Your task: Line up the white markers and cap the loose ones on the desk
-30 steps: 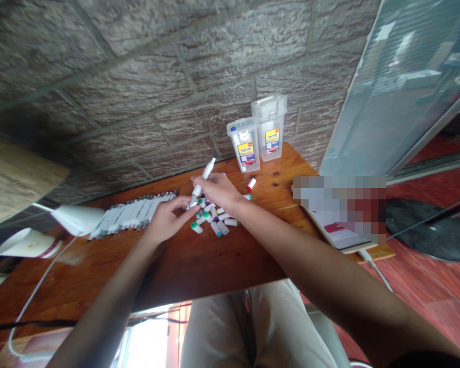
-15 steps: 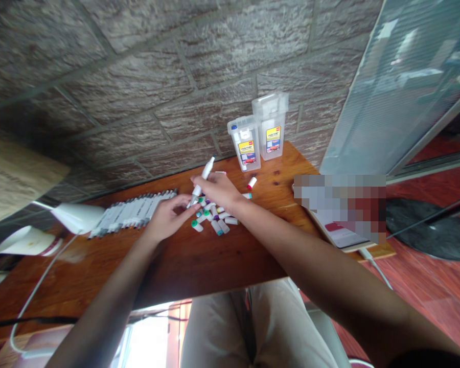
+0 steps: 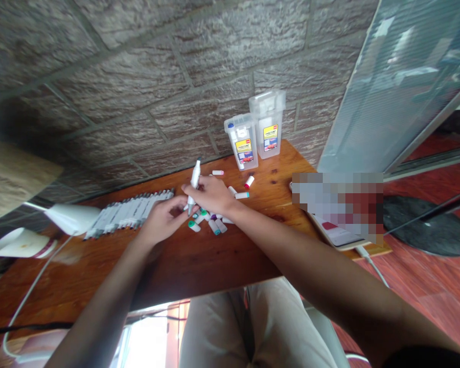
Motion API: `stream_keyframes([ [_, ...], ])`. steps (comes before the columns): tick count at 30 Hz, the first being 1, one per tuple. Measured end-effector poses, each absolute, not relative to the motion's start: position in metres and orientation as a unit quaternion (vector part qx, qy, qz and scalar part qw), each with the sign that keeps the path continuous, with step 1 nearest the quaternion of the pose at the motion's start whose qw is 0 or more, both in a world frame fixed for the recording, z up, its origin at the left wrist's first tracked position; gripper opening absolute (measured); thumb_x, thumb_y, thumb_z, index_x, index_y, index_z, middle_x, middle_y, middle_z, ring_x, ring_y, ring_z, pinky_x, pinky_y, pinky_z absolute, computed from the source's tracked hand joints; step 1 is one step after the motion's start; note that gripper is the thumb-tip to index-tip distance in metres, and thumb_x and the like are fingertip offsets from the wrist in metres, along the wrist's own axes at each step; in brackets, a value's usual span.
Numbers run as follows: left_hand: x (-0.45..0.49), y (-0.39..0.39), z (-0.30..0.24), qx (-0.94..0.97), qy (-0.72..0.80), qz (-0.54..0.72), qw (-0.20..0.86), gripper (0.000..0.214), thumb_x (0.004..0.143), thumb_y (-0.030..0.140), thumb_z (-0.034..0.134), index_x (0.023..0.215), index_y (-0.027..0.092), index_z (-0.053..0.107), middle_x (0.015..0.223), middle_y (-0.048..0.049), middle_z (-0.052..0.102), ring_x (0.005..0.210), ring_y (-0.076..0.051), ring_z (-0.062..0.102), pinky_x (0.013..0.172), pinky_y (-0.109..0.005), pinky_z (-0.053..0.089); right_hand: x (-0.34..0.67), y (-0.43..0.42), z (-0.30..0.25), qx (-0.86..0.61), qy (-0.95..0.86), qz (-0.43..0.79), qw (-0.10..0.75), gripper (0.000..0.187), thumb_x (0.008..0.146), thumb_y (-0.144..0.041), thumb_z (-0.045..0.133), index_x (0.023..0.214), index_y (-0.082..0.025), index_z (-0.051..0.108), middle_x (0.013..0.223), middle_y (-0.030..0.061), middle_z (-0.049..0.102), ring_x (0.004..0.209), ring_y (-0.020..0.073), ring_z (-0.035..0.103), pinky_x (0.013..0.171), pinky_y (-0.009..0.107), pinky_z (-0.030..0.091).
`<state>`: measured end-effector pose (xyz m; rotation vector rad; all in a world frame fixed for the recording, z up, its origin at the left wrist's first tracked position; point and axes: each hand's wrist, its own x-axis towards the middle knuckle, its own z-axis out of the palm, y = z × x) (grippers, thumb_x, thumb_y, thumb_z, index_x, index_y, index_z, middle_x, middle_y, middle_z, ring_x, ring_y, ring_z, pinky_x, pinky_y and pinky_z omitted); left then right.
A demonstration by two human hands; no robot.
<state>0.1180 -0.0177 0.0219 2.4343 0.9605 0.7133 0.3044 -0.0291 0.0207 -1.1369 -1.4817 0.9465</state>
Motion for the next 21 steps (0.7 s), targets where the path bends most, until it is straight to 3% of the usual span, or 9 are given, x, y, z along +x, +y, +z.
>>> stream_keyframes([
  [5, 0.119, -0.017, 0.023, 0.874, 0.340, 0.264, 0.224, 0.019, 0.089, 0.036, 0.062, 0.095, 0.019, 0.067, 0.080, -0.0007, 0.073, 0.070, -0.014, 0.066, 0.066, -0.022, 0.050, 0.301, -0.028, 0.021, -0.442, -0.542, 0.504, 0.507, 0.036, 0.082, -0.049, 0.061, 0.068, -0.016, 0.060, 0.057, -0.0034, 0.052, 0.053, 0.0085, 0.045, 0.048, 0.019, 0.032],
  [12, 0.119, -0.016, 0.019, 0.856, 0.347, 0.287, 0.256, 0.025, 0.089, 0.039, 0.063, 0.100, 0.017, 0.067, 0.083, -0.0026, 0.073, 0.071, -0.014, 0.065, 0.066, -0.023, 0.050, 0.303, -0.034, 0.039, -0.408, -0.402, 0.633, 0.521, 0.027, 0.083, -0.033, 0.061, 0.064, -0.018, 0.049, 0.045, -0.0089, 0.035, 0.039, 0.0044, 0.024, 0.038, 0.018, 0.017],
  [21, 0.118, -0.012, 0.015, 0.854, 0.354, 0.288, 0.249, 0.027, 0.088, 0.042, 0.063, 0.099, 0.017, 0.067, 0.081, -0.0027, 0.073, 0.070, -0.014, 0.065, 0.066, -0.023, 0.050, 0.305, -0.036, 0.043, -0.404, -0.372, 0.648, 0.528, 0.032, 0.084, -0.030, 0.061, 0.060, -0.018, 0.043, 0.044, -0.0084, 0.034, 0.037, 0.0038, 0.023, 0.037, 0.017, 0.018],
])
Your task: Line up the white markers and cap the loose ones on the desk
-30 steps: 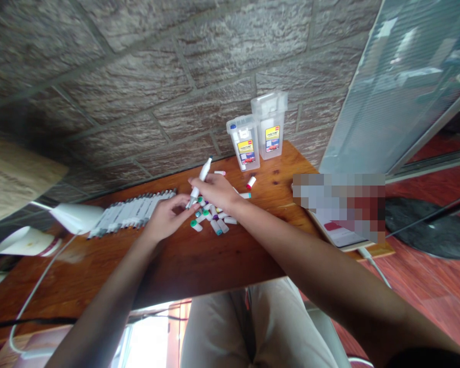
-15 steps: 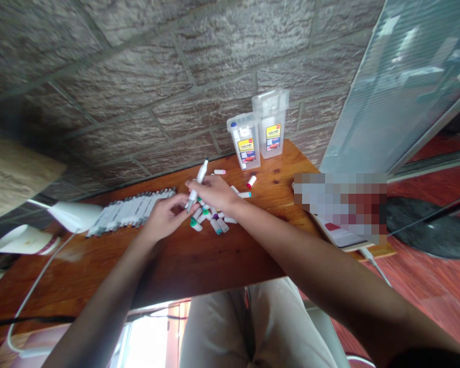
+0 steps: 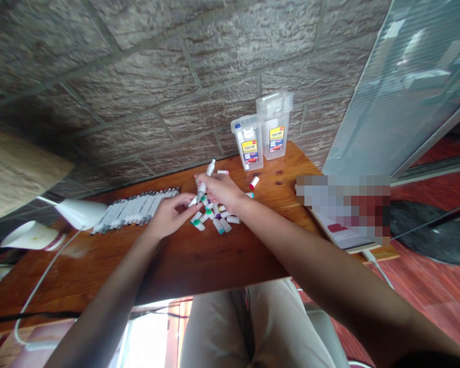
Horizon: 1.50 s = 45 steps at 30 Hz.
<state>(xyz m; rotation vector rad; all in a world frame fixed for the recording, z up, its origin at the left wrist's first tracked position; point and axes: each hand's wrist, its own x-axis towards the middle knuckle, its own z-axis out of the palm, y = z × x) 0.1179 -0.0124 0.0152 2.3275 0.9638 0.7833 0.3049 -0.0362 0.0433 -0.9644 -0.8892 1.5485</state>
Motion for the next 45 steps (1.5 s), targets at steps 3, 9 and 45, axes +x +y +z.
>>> stream_keyframes([
  [3, 0.1178, -0.0118, 0.0141, 0.857, 0.355, 0.285, 0.242, 0.028, 0.088, 0.043, 0.062, 0.098, 0.017, 0.068, 0.079, -0.0019, 0.072, 0.068, -0.014, 0.064, 0.065, -0.023, 0.049, 0.3046, -0.0361, 0.0434, -0.402, -0.368, 0.651, 0.528, 0.033, 0.082, -0.031, 0.063, 0.060, -0.019, 0.042, 0.044, -0.0085, 0.034, 0.037, 0.0041, 0.024, 0.036, 0.017, 0.018],
  [9, 0.1169, -0.0106, 0.0130, 0.853, 0.359, 0.285, 0.251, 0.028, 0.088, 0.042, 0.064, 0.099, 0.017, 0.067, 0.082, -0.0030, 0.074, 0.069, -0.015, 0.065, 0.065, -0.023, 0.049, 0.3044, -0.0362, 0.0439, -0.393, -0.366, 0.651, 0.537, 0.028, 0.083, -0.030, 0.062, 0.063, -0.018, 0.046, 0.045, -0.0088, 0.035, 0.036, 0.0040, 0.024, 0.035, 0.018, 0.018],
  [45, 0.1182, -0.0099, 0.0140, 0.861, 0.347, 0.284, 0.239, 0.025, 0.088, 0.036, 0.063, 0.102, 0.016, 0.067, 0.080, -0.0020, 0.073, 0.067, -0.013, 0.065, 0.065, -0.022, 0.049, 0.3032, -0.0326, 0.0396, -0.415, -0.383, 0.637, 0.525, 0.028, 0.084, -0.032, 0.061, 0.065, -0.018, 0.047, 0.045, -0.0084, 0.038, 0.036, 0.0041, 0.027, 0.036, 0.018, 0.020],
])
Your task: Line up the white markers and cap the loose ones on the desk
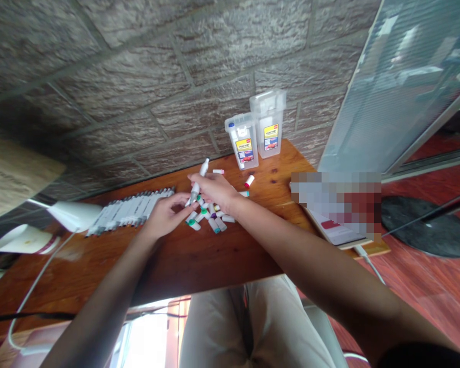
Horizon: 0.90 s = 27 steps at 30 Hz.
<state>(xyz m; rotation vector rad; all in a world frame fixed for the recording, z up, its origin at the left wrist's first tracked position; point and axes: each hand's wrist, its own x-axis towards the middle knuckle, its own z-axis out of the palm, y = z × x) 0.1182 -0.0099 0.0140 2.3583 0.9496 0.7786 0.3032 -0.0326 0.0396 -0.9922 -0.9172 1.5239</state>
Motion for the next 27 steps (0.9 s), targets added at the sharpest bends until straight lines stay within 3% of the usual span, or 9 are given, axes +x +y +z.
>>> stream_keyframes([
  [18, 0.1193, -0.0119, 0.0161, 0.865, 0.343, 0.289, 0.223, 0.022, 0.088, 0.034, 0.063, 0.100, 0.016, 0.067, 0.079, -0.0016, 0.074, 0.067, -0.013, 0.065, 0.065, -0.022, 0.050, 0.3043, -0.0333, 0.0412, -0.418, -0.391, 0.628, 0.527, 0.028, 0.082, -0.034, 0.065, 0.065, -0.018, 0.049, 0.046, -0.0073, 0.041, 0.038, 0.0054, 0.032, 0.037, 0.018, 0.026],
  [27, 0.1142, -0.0070, 0.0117, 0.871, 0.330, 0.284, 0.231, 0.021, 0.087, 0.027, 0.063, 0.104, 0.016, 0.068, 0.083, -0.0025, 0.074, 0.070, -0.014, 0.066, 0.068, -0.023, 0.050, 0.2987, -0.0379, 0.0404, -0.410, -0.427, 0.636, 0.494, 0.029, 0.086, -0.033, 0.063, 0.065, -0.017, 0.051, 0.044, -0.0074, 0.041, 0.037, 0.0045, 0.031, 0.036, 0.018, 0.022],
])
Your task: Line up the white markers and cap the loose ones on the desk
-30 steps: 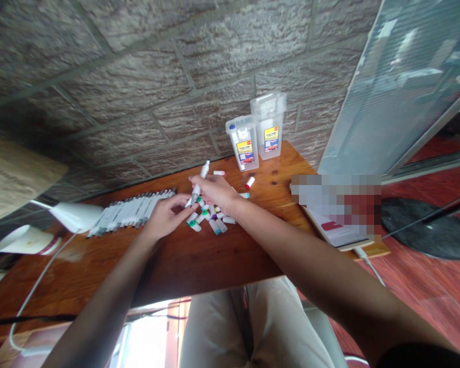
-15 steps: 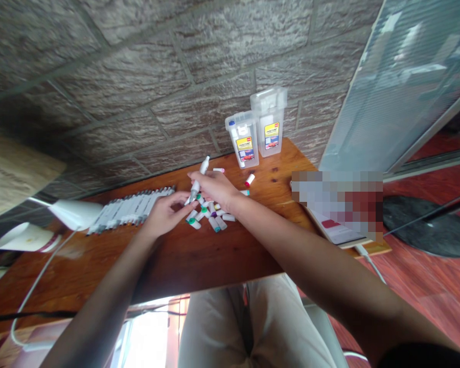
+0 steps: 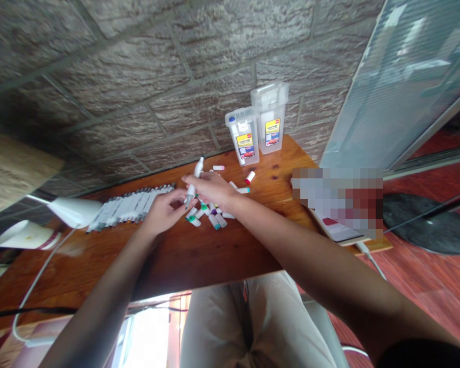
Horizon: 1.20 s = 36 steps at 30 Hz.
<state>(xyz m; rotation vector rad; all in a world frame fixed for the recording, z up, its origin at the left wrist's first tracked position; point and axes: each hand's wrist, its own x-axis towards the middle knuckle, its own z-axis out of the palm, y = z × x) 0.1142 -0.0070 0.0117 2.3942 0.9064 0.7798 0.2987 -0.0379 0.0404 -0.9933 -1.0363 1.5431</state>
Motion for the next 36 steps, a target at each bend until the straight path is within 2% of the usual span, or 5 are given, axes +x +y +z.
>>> stream_keyframes([
  [6, 0.112, -0.005, 0.011, 0.877, 0.333, 0.274, 0.212, 0.017, 0.082, 0.023, 0.064, 0.097, 0.015, 0.069, 0.080, -0.0024, 0.073, 0.068, -0.015, 0.065, 0.067, -0.024, 0.050, 0.293, -0.044, 0.037, -0.419, -0.474, 0.631, 0.449, 0.032, 0.084, -0.037, 0.067, 0.065, -0.016, 0.054, 0.043, -0.0066, 0.042, 0.038, 0.0055, 0.035, 0.036, 0.018, 0.026],
  [10, 0.113, -0.006, 0.012, 0.874, 0.329, 0.282, 0.221, 0.019, 0.085, 0.023, 0.063, 0.101, 0.016, 0.069, 0.084, -0.0025, 0.074, 0.068, -0.014, 0.065, 0.068, -0.023, 0.050, 0.294, -0.042, 0.039, -0.417, -0.446, 0.630, 0.480, 0.028, 0.087, -0.032, 0.062, 0.065, -0.016, 0.054, 0.047, -0.0056, 0.046, 0.039, 0.0049, 0.037, 0.037, 0.017, 0.027],
  [15, 0.114, -0.007, 0.011, 0.872, 0.334, 0.283, 0.217, 0.020, 0.087, 0.029, 0.063, 0.102, 0.017, 0.069, 0.083, -0.0022, 0.074, 0.071, -0.015, 0.067, 0.069, -0.023, 0.051, 0.299, -0.038, 0.041, -0.397, -0.436, 0.626, 0.510, 0.027, 0.084, -0.032, 0.064, 0.064, -0.016, 0.054, 0.045, -0.0078, 0.042, 0.039, 0.0044, 0.033, 0.038, 0.018, 0.025],
  [27, 0.116, -0.009, 0.014, 0.867, 0.342, 0.278, 0.231, 0.025, 0.089, 0.036, 0.061, 0.103, 0.017, 0.068, 0.083, -0.0027, 0.074, 0.071, -0.014, 0.066, 0.068, -0.023, 0.051, 0.301, -0.038, 0.044, -0.402, -0.412, 0.634, 0.516, 0.026, 0.085, -0.030, 0.062, 0.066, -0.016, 0.053, 0.045, -0.0076, 0.042, 0.038, 0.0045, 0.030, 0.038, 0.018, 0.021],
  [36, 0.115, -0.010, 0.014, 0.866, 0.341, 0.281, 0.234, 0.024, 0.089, 0.035, 0.061, 0.103, 0.017, 0.068, 0.083, -0.0031, 0.074, 0.070, -0.015, 0.066, 0.068, -0.023, 0.051, 0.302, -0.035, 0.042, -0.408, -0.389, 0.638, 0.524, 0.026, 0.086, -0.030, 0.060, 0.066, -0.016, 0.051, 0.046, -0.0079, 0.041, 0.038, 0.0042, 0.032, 0.039, 0.017, 0.025],
])
